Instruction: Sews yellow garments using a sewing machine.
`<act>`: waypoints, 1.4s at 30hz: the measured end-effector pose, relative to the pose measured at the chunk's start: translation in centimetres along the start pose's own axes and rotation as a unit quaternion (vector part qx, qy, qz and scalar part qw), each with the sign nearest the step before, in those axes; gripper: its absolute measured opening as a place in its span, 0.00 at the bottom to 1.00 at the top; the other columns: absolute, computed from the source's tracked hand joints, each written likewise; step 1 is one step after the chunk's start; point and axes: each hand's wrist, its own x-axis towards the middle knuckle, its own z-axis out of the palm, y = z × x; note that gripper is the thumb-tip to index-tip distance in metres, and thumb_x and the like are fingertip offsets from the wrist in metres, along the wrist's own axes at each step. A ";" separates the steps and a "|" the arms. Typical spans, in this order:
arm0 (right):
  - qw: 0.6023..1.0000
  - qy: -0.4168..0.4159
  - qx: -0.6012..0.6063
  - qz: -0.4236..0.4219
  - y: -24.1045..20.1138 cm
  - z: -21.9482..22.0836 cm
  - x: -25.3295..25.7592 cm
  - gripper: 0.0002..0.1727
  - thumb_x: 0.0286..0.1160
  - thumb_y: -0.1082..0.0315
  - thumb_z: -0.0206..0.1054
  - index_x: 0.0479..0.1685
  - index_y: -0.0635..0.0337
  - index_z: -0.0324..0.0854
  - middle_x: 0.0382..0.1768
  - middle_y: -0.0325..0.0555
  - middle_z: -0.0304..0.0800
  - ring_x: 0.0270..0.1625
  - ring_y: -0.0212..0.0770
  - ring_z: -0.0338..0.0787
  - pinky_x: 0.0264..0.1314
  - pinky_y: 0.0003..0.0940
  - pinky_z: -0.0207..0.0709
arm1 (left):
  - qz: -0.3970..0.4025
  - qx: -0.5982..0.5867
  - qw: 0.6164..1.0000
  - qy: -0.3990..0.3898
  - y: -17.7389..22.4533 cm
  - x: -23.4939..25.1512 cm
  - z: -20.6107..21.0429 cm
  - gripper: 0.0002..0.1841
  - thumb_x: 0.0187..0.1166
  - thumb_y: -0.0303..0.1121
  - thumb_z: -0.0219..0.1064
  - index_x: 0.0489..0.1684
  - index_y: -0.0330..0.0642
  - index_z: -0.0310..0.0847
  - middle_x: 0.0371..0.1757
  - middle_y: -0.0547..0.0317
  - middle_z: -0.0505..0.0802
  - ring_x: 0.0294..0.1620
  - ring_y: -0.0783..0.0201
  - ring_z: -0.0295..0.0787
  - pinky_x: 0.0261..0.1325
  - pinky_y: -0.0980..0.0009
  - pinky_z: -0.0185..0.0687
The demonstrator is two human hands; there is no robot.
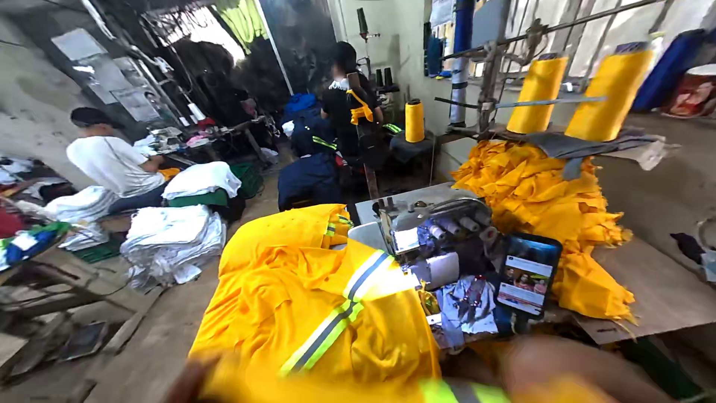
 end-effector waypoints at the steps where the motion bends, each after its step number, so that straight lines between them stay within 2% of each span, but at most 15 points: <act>1: 0.996 0.022 0.004 0.087 3.8 3.1 0.4 0.26 0.93 0.48 0.50 0.34 0.58 0.84 0.28 0.38 0.87 0.35 0.27 0.88 0.41 0.27 0.85 | -0.031 0.083 0.995 -0.053 -2.2 3.2 1.8 0.13 0.81 0.29 0.63 0.52 0.26 0.87 0.49 0.37 0.93 0.52 0.47 0.92 0.58 0.48 0.86; 3: 0.948 0.057 0.092 0.299 9.7 8.7 2.3 0.23 0.92 0.55 0.53 0.35 0.60 0.88 0.30 0.41 0.90 0.37 0.33 0.90 0.45 0.37 0.87 | -0.073 0.116 0.972 -0.191 -5.1 6.8 7.4 0.15 0.83 0.32 0.65 0.60 0.32 0.87 0.64 0.37 0.90 0.67 0.38 0.86 0.69 0.31 0.76; 6: 0.920 0.090 0.112 0.363 13.4 11.9 2.8 0.23 0.91 0.55 0.54 0.36 0.59 0.89 0.31 0.42 0.91 0.40 0.36 0.92 0.50 0.41 0.87 | -0.007 0.079 0.934 -0.349 -1.6 6.5 16.9 0.19 0.86 0.41 0.61 0.69 0.46 0.86 0.73 0.53 0.88 0.77 0.49 0.80 0.79 0.35 0.66; 8: 0.922 0.108 0.110 0.355 13.8 12.4 1.8 0.22 0.91 0.55 0.54 0.35 0.58 0.89 0.30 0.40 0.91 0.38 0.33 0.91 0.47 0.38 0.86 | 0.033 0.059 0.930 -0.361 -0.1 4.5 21.1 0.19 0.84 0.47 0.62 0.64 0.51 0.90 0.59 0.56 0.92 0.65 0.51 0.86 0.71 0.35 0.68; 10: 0.929 0.112 0.105 0.335 14.1 12.4 0.7 0.18 0.87 0.56 0.60 0.38 0.57 0.90 0.31 0.36 0.91 0.38 0.30 0.91 0.47 0.34 0.86 | 0.082 0.026 0.954 -0.287 -0.7 3.4 23.2 0.13 0.81 0.46 0.64 0.44 0.55 0.95 0.43 0.63 0.93 0.52 0.56 0.88 0.64 0.39 0.71; 13: 0.951 0.054 0.076 0.296 12.9 11.7 -1.5 0.14 0.76 0.57 0.72 0.40 0.61 0.90 0.33 0.39 0.94 0.38 0.30 0.93 0.47 0.35 0.89 | 0.093 -0.085 0.964 -0.235 -1.0 3.3 22.9 0.19 0.87 0.43 0.58 0.26 0.47 0.88 0.33 0.64 0.92 0.46 0.64 0.89 0.63 0.52 0.74; 15: 0.972 0.033 0.059 0.225 10.8 10.8 -2.8 0.15 0.74 0.60 0.75 0.35 0.66 0.90 0.30 0.45 0.94 0.35 0.32 0.93 0.43 0.35 0.89 | 0.110 -0.145 0.948 -0.260 -0.3 4.0 21.2 0.24 0.90 0.47 0.54 0.23 0.44 0.83 0.25 0.61 0.87 0.33 0.67 0.86 0.44 0.66 0.84; 17: 0.981 0.029 0.094 0.166 9.9 10.0 -3.5 0.17 0.79 0.60 0.73 0.34 0.70 0.88 0.31 0.49 0.92 0.36 0.33 0.91 0.45 0.32 0.88 | 0.149 -0.147 0.926 -0.315 -0.1 4.8 20.1 0.24 0.85 0.57 0.59 0.30 0.45 0.83 0.23 0.61 0.85 0.27 0.65 0.84 0.31 0.65 0.82; 20: 0.960 0.073 0.094 0.253 11.4 10.7 -3.1 0.12 0.77 0.63 0.73 0.40 0.67 0.90 0.33 0.43 0.94 0.37 0.30 0.93 0.46 0.31 0.89 | 0.122 -0.060 0.919 -0.370 -0.7 5.3 21.1 0.10 0.67 0.34 0.71 0.44 0.45 0.89 0.33 0.57 0.94 0.33 0.56 0.94 0.32 0.49 0.87; 23: 0.949 0.092 0.102 0.284 14.6 11.7 -3.3 0.10 0.77 0.64 0.73 0.41 0.63 0.92 0.34 0.40 0.95 0.38 0.29 0.93 0.47 0.30 0.89 | 0.102 0.037 0.956 -0.274 -1.4 4.7 23.5 0.10 0.73 0.40 0.65 0.30 0.50 0.93 0.27 0.63 0.94 0.29 0.60 0.93 0.28 0.53 0.85; 25: 0.961 0.098 0.088 0.242 14.8 11.6 -3.5 0.11 0.76 0.64 0.74 0.37 0.64 0.91 0.33 0.41 0.95 0.38 0.27 0.92 0.47 0.27 0.88 | 0.100 0.049 0.965 -0.238 -1.1 4.6 23.8 0.19 0.82 0.48 0.63 0.24 0.50 0.91 0.27 0.65 0.93 0.34 0.64 0.92 0.39 0.59 0.87; 27: 0.974 0.119 0.042 0.187 14.5 11.3 -3.9 0.13 0.76 0.61 0.75 0.32 0.64 0.92 0.39 0.45 0.94 0.43 0.28 0.91 0.50 0.24 0.86 | 0.083 0.000 0.962 -0.261 -0.6 4.7 23.7 0.15 0.84 0.44 0.63 0.35 0.48 0.95 0.37 0.64 0.96 0.46 0.66 0.94 0.56 0.62 0.89; 31: 0.973 0.137 -0.030 0.183 15.4 11.3 -3.9 0.14 0.76 0.56 0.75 0.33 0.58 0.95 0.62 0.51 0.90 0.53 0.32 0.92 0.54 0.28 0.89 | 0.038 -0.049 0.956 -0.286 -1.3 4.8 24.8 0.15 0.86 0.42 0.61 0.40 0.48 0.95 0.40 0.66 0.95 0.47 0.70 0.92 0.56 0.66 0.87; 38: 0.970 0.143 -0.058 0.189 14.1 10.9 -4.3 0.15 0.66 0.56 0.82 0.21 0.56 0.90 0.40 0.42 0.91 0.53 0.36 0.87 0.58 0.31 0.81 | -0.007 -0.055 0.941 -0.333 -1.0 5.3 24.5 0.14 0.84 0.46 0.63 0.38 0.54 0.95 0.36 0.72 0.92 0.43 0.73 0.88 0.55 0.63 0.81; 42: 0.965 0.173 -0.027 0.194 13.8 10.7 -4.3 0.13 0.60 0.62 0.85 0.20 0.59 0.89 0.36 0.43 0.89 0.42 0.27 0.87 0.43 0.19 0.82 | -0.020 -0.047 0.940 -0.338 -0.8 5.3 24.5 0.14 0.83 0.45 0.64 0.39 0.54 0.95 0.36 0.72 0.92 0.44 0.73 0.88 0.55 0.64 0.81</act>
